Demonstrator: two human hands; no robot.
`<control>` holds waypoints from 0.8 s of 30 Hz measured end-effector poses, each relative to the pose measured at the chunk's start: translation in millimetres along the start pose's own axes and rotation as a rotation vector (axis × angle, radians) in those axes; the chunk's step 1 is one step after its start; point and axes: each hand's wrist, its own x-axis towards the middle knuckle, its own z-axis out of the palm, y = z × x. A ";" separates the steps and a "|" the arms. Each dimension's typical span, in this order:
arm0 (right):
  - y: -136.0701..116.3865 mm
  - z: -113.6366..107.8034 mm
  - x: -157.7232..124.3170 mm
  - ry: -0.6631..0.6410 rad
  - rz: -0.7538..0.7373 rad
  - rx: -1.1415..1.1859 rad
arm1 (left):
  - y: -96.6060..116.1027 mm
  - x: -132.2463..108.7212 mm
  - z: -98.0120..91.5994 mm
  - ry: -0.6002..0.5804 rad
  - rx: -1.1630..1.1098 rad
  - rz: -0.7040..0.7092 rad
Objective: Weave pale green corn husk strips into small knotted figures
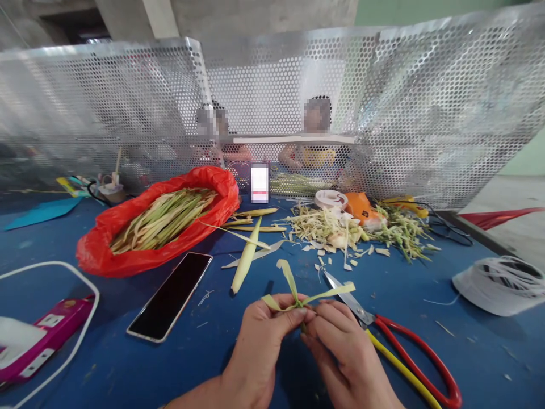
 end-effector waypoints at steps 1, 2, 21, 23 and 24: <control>-0.5 0.3 -0.4 -0.008 0.000 -0.001 | 0.2 -0.3 0.1 0.001 0.000 -0.002; -0.9 0.0 -0.8 -0.017 0.003 -0.006 | 0.6 -0.5 0.2 0.004 0.000 -0.004; 1.6 -17.3 12.0 0.022 0.876 0.887 | -1.8 -1.8 0.7 -0.239 0.313 -0.055; 1.0 -16.6 10.6 0.089 0.871 0.882 | -1.5 -1.9 1.0 -0.206 0.388 -0.049; 1.0 -16.0 9.9 0.114 0.863 0.863 | -1.2 -2.2 1.3 -0.190 0.418 -0.049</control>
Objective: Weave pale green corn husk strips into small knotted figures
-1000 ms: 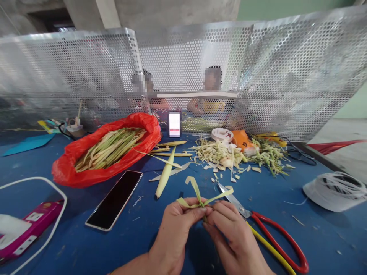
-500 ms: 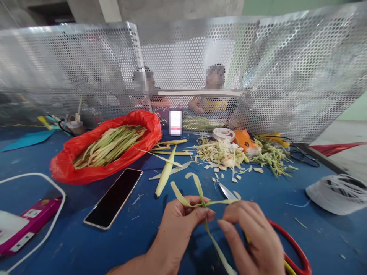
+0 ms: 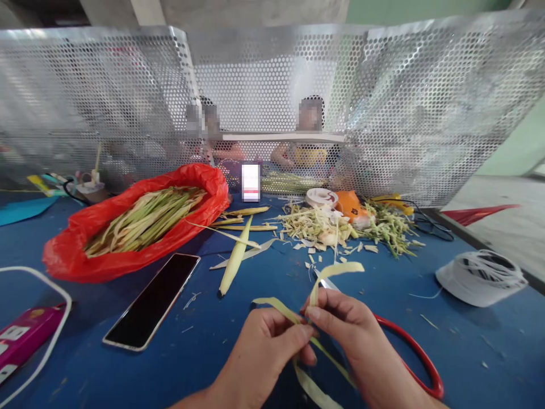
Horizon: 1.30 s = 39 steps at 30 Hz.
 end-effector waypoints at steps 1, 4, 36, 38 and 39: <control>1.2 0.2 -0.1 0.023 -0.017 -0.010 | 0.2 -0.2 0.3 0.012 0.022 -0.005; 6.0 1.6 1.4 0.080 -0.047 -0.013 | -1.5 -0.1 0.9 0.018 0.071 0.006; -3.9 -8.1 2.3 0.090 -0.605 -0.698 | -5.3 -1.9 7.4 -0.059 -0.005 -0.050; -12.4 -14.8 4.0 0.230 -0.564 -0.685 | -1.8 -1.9 5.4 -0.028 -0.119 -0.069; -16.1 -18.1 5.0 0.288 -0.515 -0.690 | 0.0 -2.0 4.1 -0.018 -0.159 -0.073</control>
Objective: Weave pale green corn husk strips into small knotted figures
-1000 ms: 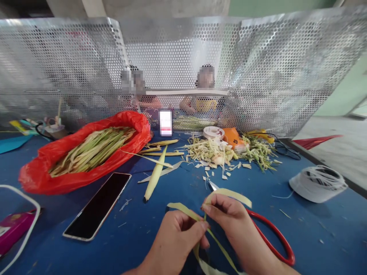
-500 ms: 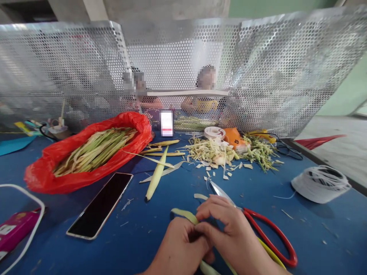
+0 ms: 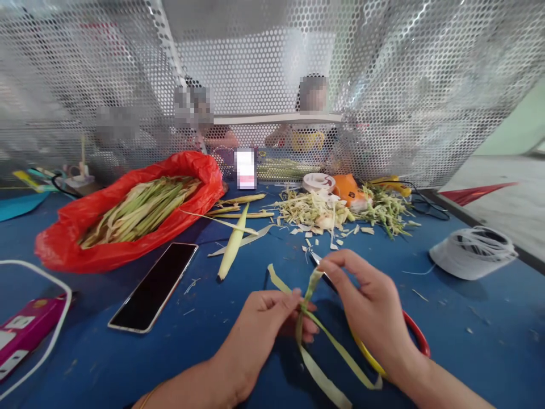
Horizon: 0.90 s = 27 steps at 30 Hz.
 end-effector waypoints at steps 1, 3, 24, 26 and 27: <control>0.4 -3.1 2.7 -0.001 0.063 -0.026 | 2.0 -0.3 -1.1 0.006 -0.028 0.003; 1.8 -4.9 5.8 -0.106 0.163 -0.046 | 5.1 -0.6 -3.0 0.015 -0.052 0.019; 2.1 8.9 -5.4 -0.426 0.096 0.110 | 8.4 7.3 -10.8 0.165 -0.023 0.145; 4.5 9.4 -9.7 -0.426 -0.024 -0.029 | 9.0 8.9 -12.9 0.223 -0.001 0.178; 6.2 10.2 -11.7 -0.417 -0.081 -0.079 | 8.7 9.7 -13.7 0.245 0.005 0.191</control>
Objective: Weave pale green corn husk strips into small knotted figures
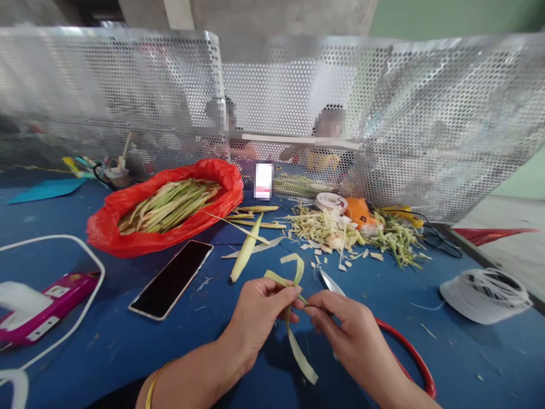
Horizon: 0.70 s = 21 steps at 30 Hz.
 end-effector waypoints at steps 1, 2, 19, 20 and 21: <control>1.5 1.7 -1.2 0.008 -0.043 -0.045 | -0.8 0.9 -0.4 0.013 -0.003 0.008; 3.0 3.2 -2.1 0.010 -0.081 -0.082 | -1.8 1.7 -0.5 0.019 -0.013 0.009; -7.2 3.0 -2.0 0.113 -0.217 -0.037 | -20.8 -17.6 6.9 -0.231 0.585 0.319; -7.3 4.2 -2.7 0.124 -0.194 0.015 | -21.8 -16.7 7.8 -0.234 0.543 0.251; -7.0 4.3 -4.0 0.147 -0.202 0.028 | -21.9 -15.1 8.6 -0.244 0.485 0.166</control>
